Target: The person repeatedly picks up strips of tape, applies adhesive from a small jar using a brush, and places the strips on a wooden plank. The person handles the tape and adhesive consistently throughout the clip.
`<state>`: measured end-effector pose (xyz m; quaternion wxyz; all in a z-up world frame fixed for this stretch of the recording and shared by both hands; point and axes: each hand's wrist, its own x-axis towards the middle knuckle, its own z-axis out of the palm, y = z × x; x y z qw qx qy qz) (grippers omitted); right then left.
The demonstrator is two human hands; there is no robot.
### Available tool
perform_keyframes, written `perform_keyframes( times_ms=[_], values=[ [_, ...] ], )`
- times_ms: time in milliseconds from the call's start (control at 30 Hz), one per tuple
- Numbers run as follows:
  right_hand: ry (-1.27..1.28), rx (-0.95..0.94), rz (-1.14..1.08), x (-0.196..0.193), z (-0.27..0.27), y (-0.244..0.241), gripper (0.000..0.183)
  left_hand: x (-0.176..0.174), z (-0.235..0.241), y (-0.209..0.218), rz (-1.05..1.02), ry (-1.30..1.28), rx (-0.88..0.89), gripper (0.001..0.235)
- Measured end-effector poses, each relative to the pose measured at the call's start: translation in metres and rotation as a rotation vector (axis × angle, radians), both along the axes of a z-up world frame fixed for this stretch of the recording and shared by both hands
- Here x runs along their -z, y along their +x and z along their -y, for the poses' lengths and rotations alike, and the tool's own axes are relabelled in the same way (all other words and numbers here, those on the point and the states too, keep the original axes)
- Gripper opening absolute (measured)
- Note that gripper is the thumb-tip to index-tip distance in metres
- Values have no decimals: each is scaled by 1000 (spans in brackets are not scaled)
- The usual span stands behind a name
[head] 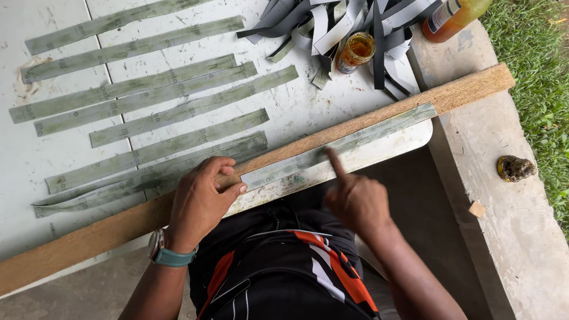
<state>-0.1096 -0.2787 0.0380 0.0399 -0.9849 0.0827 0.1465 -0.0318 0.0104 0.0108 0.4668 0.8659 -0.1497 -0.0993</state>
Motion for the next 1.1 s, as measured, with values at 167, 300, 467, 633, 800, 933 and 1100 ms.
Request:
perform_keyframes(
  times_ms=[167, 300, 467, 633, 800, 933, 1100],
  values=[
    [-157, -45, 120, 8, -3, -5, 78, 8, -2, 1, 1, -13, 12, 49],
    [-9, -241, 173, 20, -48, -6, 82, 17, -13, 6, -59, -168, 44, 36],
    [210, -383, 22, 28, -88, -16, 68, 26, -26, 13, -101, -258, 14, 28],
    [325, 14, 302, -12, -3, 24, 40, 28, -21, 3, 67, -255, 77, 31],
    [-290, -162, 668, -37, 92, 138, 28, 21, -19, -3, 46, -171, 37, 32],
    [-331, -127, 436, -21, 112, 184, 31, 17, -16, 0, 22, -172, 11, 33],
    [-261, -106, 329, -2, 118, 196, 31, 22, -16, -2, -37, -150, -8, 33]
  ],
)
